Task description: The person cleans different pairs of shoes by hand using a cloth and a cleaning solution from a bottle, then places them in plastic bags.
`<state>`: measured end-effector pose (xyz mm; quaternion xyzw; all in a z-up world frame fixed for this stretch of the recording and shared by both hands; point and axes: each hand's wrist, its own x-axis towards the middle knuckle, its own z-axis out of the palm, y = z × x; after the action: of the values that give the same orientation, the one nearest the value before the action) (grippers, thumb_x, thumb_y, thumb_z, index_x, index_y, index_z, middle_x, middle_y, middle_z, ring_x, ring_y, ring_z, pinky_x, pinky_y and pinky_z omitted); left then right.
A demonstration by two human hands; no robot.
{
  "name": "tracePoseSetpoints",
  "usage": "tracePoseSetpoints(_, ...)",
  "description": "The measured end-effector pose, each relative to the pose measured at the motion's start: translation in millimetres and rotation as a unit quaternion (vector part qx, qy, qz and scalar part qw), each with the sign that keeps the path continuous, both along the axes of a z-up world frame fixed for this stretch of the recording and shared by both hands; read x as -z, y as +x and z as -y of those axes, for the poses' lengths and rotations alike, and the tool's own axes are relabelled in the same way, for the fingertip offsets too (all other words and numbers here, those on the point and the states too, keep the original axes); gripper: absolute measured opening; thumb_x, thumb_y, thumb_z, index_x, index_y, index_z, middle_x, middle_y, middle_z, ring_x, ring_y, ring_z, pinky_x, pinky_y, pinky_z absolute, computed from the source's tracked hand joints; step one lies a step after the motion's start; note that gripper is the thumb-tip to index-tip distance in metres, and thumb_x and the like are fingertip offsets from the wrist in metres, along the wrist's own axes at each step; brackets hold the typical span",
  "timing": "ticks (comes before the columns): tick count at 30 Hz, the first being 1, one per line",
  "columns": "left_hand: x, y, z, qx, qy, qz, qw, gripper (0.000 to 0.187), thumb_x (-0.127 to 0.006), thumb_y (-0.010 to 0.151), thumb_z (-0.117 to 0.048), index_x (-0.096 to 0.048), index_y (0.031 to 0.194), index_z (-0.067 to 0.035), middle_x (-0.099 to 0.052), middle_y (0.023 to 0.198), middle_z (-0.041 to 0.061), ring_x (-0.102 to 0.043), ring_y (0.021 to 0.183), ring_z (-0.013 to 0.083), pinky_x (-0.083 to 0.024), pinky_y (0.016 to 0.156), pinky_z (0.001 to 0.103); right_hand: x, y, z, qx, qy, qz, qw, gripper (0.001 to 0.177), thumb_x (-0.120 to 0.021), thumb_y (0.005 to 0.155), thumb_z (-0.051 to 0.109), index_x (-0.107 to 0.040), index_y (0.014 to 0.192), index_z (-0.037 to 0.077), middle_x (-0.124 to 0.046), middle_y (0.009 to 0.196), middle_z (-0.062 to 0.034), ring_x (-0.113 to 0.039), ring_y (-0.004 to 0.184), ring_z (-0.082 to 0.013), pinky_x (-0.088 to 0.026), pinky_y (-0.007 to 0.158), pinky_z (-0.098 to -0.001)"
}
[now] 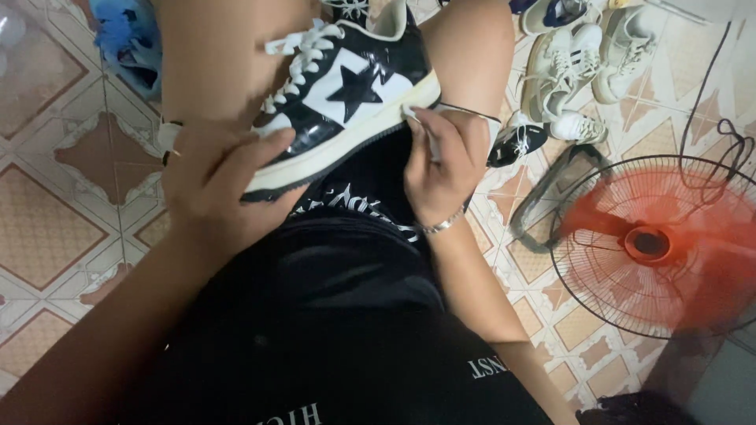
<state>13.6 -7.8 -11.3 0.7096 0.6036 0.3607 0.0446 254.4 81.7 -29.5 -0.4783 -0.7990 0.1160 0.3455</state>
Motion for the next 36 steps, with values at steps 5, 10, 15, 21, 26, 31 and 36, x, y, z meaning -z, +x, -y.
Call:
tracePoseSetpoints(5,9.4,0.1,-3.2,-0.012,0.012,0.035,0.999,0.049,-0.102,0.083,-0.023,-0.073,0.119,-0.007,-0.063,0.105,0.008,-0.062,0.093,0.0224,-0.053,0.076,0.032,-3.2,-24.7,-3.5,-0.068,-0.009,-0.015,0.998,0.019,-0.077,0.092,-0.005,-0.069,0.107,0.005,-0.065,0.100,-0.0101,-0.060,0.091,-0.0279,-0.046,0.079,-0.0385)
tracePoseSetpoints(10,14.2,-1.5,1.4,-0.018,0.003,0.020,1.000,0.051,-0.104,0.083,-0.025,-0.072,0.119,-0.007,-0.063,0.105,0.007,-0.063,0.094,0.0233,-0.054,0.076,0.032,-9.2,-29.1,-5.9,-0.092,-0.004,0.017,0.996,0.018,-0.079,0.089,-0.003,-0.071,0.103,0.005,-0.064,0.097,-0.0099,-0.056,0.087,-0.0280,-0.042,0.075,-0.0384)
tracePoseSetpoints(15,15.4,3.1,7.4,-0.040,-0.015,0.041,0.998,0.054,-0.099,0.085,-0.028,-0.070,0.124,-0.006,-0.063,0.106,0.007,-0.063,0.095,0.0226,-0.053,0.076,0.031,-2.3,-40.7,3.5,-0.117,-0.035,-0.046,0.991,0.016,-0.070,0.093,-0.005,-0.065,0.103,0.005,-0.068,0.106,-0.0083,-0.060,0.091,-0.0257,-0.044,0.081,-0.0364)
tracePoseSetpoints(21,16.4,0.7,4.1,-0.031,-0.013,0.031,0.999,0.056,-0.102,0.084,-0.027,-0.069,0.123,-0.005,-0.060,0.105,0.009,-0.061,0.093,0.0238,-0.051,0.078,0.034,-7.0,-42.5,-6.4,-0.055,-0.041,0.008,0.998,0.011,-0.078,0.094,0.000,-0.073,0.101,0.006,-0.068,0.100,-0.0074,-0.059,0.092,-0.0266,-0.045,0.083,-0.0387)
tracePoseSetpoints(26,18.1,6.6,3.2,-0.045,0.001,0.027,0.999,0.052,-0.103,0.085,-0.025,-0.070,0.120,-0.006,-0.057,0.103,0.008,-0.060,0.093,0.0234,-0.051,0.078,0.034,-9.0,-46.5,6.9,-0.112,-0.094,-0.055,0.988,0.011,-0.076,0.095,0.001,-0.071,0.104,0.003,-0.066,0.101,-0.0086,-0.062,0.094,-0.0264,-0.047,0.083,-0.0356)
tracePoseSetpoints(31,15.4,8.2,-0.5,-0.043,0.034,0.015,0.998,0.049,-0.100,0.081,-0.021,-0.070,0.115,-0.004,-0.058,0.103,0.009,-0.061,0.089,0.0217,-0.053,0.076,0.032,-1.7,-45.1,1.2,-0.085,-0.096,-0.055,0.990,0.010,-0.075,0.094,0.000,-0.072,0.103,0.003,-0.064,0.099,-0.0097,-0.061,0.093,-0.0276,-0.048,0.083,-0.0346)
tracePoseSetpoints(36,16.3,15.7,-0.1,-0.058,0.008,-0.006,0.998,0.044,-0.097,0.087,-0.021,-0.074,0.121,-0.007,-0.053,0.098,0.006,-0.060,0.087,0.0198,-0.050,0.072,0.029,4.2,-46.3,4.8,-0.081,-0.100,-0.066,0.990,0.009,-0.075,0.093,-0.001,-0.072,0.101,0.002,-0.065,0.096,-0.0102,-0.060,0.087,-0.0260,-0.047,0.081,-0.0359)
